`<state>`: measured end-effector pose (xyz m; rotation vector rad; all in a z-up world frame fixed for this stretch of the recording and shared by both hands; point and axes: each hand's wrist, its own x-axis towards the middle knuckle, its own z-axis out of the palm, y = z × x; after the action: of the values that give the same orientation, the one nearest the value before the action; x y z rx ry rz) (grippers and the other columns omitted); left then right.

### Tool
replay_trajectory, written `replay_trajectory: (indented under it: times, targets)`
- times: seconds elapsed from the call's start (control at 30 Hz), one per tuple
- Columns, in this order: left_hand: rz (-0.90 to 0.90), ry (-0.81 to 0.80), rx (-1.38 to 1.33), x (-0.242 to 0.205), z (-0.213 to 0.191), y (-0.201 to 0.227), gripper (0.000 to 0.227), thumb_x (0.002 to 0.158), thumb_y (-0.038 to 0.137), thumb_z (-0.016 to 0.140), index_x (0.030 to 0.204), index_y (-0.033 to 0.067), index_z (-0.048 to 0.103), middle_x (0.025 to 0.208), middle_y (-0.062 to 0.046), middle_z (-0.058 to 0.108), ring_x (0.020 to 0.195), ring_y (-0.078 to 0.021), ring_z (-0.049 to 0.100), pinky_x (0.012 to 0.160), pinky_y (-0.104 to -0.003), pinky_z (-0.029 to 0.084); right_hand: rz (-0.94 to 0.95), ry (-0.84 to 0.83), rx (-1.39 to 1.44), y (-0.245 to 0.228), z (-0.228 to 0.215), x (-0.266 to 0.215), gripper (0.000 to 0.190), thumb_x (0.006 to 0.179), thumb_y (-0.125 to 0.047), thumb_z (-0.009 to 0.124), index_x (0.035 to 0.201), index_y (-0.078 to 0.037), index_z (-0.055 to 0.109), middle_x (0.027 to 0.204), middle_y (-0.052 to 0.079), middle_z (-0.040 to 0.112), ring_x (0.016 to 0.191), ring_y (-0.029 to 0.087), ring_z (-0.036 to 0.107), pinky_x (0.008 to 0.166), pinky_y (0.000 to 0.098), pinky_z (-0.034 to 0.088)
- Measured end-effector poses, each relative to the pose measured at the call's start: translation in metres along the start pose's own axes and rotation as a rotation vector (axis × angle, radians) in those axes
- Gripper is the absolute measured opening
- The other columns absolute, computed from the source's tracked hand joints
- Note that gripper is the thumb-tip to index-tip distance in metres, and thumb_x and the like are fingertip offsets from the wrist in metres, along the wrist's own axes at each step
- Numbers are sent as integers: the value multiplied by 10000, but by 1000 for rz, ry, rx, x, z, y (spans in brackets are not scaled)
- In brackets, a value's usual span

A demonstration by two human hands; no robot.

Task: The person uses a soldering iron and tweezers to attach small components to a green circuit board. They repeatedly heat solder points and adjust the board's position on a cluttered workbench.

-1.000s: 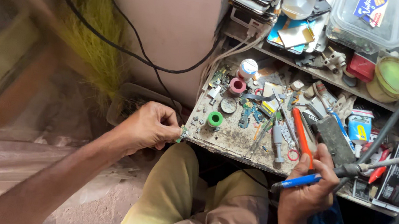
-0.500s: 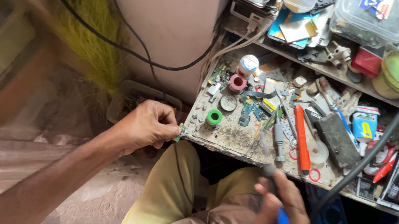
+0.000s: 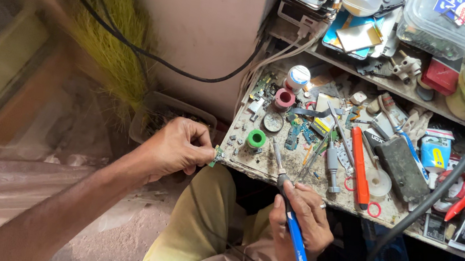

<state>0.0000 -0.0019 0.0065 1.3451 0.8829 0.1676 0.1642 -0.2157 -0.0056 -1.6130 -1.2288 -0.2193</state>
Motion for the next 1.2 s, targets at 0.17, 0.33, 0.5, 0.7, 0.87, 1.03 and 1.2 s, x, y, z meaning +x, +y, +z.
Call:
replay_trajectory:
  times: [0.17,0.33,0.5,0.7,0.87,1.03,1.2]
  targets:
    - [8,0,-8,0,1,0,130,783,64,744,714,16,646,631,-25,629,490,-83,548,431,-246,456,47,13,17,-2,2,-1,328,808,75,755,1126,0,734,899,81,698,882,212,688,966,387,583]
    - [2,4,5,0,0,0,129,786,64,742,713,17,647,627,-24,629,486,-83,548,428,-244,452,44,-7,-16,-3,2,1,333,800,75,766,1121,-10,740,899,83,699,889,219,690,960,385,581]
    - [6,-5,-4,0,0,0,139,790,68,744,712,17,641,624,-24,623,487,-85,548,427,-247,448,25,-20,-38,-1,2,-1,326,798,72,772,1112,-7,738,893,86,698,881,220,691,945,375,588]
    - [31,5,31,1,0,1,140,778,81,742,688,25,651,622,-19,635,491,-83,560,428,-252,466,-9,4,111,5,-4,-7,272,868,50,722,1138,14,710,894,75,688,844,175,675,1017,439,580]
    - [53,-4,1,2,0,-2,149,784,91,745,685,32,651,609,-12,631,487,-85,560,423,-254,457,73,-120,309,-2,-5,-16,219,904,-35,677,1117,-7,720,839,52,670,809,161,680,1109,489,548]
    - [70,3,7,1,1,-3,163,784,92,751,673,28,650,583,-19,610,469,-92,551,407,-258,448,51,-206,326,-9,0,-13,223,898,-53,675,1113,-10,717,802,43,669,767,155,672,1132,495,508]
    - [76,11,27,1,0,-1,165,764,91,752,652,30,648,575,-12,607,467,-79,556,402,-254,460,37,-223,334,-11,6,-9,222,897,-59,684,1112,-17,721,800,40,680,752,148,673,1132,493,510]
